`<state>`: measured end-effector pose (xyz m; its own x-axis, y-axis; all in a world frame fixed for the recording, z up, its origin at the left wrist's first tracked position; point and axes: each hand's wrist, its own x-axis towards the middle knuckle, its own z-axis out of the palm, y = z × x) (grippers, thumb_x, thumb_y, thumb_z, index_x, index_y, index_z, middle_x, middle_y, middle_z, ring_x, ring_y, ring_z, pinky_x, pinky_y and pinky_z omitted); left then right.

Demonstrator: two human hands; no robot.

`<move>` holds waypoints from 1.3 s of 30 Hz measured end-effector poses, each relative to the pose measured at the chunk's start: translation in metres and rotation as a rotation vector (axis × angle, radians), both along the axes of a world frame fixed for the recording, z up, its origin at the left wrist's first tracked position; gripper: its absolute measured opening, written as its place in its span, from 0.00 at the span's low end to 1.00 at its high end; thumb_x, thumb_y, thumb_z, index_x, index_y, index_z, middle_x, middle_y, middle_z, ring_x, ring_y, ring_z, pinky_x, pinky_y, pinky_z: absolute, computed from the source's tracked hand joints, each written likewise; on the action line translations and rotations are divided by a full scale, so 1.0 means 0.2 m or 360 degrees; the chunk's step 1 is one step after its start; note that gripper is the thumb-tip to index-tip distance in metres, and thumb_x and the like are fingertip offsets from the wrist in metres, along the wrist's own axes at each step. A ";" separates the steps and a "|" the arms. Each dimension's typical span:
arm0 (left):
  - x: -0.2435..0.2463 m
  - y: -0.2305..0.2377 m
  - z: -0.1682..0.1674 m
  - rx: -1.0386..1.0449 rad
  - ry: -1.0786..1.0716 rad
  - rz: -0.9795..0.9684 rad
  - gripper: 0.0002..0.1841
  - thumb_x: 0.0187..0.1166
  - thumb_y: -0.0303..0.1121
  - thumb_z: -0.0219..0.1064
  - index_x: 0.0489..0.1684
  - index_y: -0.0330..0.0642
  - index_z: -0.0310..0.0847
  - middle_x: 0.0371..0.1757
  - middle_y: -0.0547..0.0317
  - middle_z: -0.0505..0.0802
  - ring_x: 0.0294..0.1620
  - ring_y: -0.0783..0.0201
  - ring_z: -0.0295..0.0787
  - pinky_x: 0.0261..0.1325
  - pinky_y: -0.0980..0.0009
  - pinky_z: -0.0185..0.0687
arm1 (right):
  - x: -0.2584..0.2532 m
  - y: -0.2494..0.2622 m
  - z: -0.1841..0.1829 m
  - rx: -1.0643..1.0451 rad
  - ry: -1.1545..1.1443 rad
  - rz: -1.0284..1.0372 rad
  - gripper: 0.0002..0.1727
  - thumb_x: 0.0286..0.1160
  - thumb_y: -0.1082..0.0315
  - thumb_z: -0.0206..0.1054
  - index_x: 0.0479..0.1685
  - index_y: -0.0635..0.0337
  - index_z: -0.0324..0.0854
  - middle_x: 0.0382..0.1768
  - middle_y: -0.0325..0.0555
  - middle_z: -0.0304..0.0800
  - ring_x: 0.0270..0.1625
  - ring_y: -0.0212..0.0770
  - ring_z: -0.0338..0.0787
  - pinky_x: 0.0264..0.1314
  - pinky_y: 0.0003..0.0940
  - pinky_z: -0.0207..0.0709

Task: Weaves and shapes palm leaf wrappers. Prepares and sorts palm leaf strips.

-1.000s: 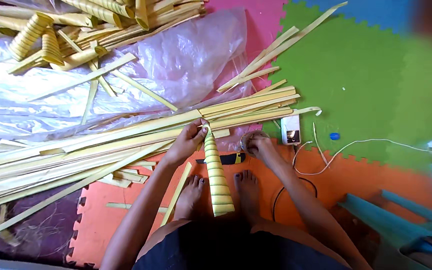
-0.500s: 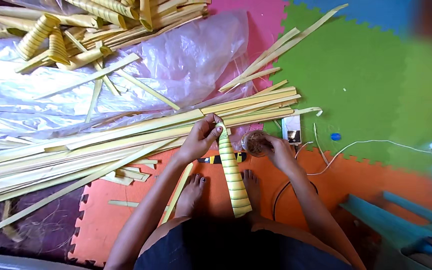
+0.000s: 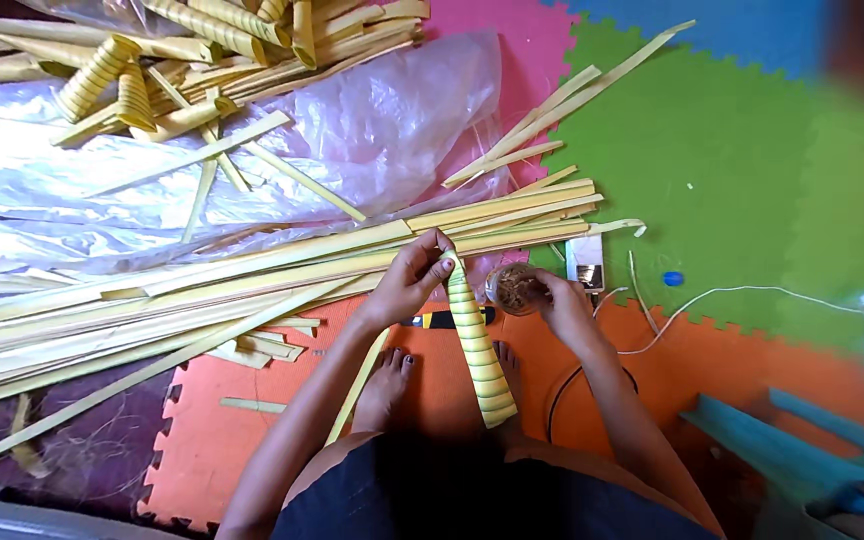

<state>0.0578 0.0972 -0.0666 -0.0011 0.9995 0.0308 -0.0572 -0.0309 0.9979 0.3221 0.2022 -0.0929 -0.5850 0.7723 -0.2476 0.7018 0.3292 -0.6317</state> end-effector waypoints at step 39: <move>0.01 -0.03 -0.01 0.0063 -0.0074 0.0053 0.04 0.87 0.25 0.53 0.49 0.42 0.73 0.36 0.62 0.90 0.34 0.75 0.88 0.38 0.81 0.82 | 0.05 -0.03 -0.09 -0.0812 0.0640 -0.0592 0.11 0.77 0.83 0.62 0.55 0.72 0.81 0.44 0.50 0.91 0.41 0.36 0.93 0.52 0.32 0.89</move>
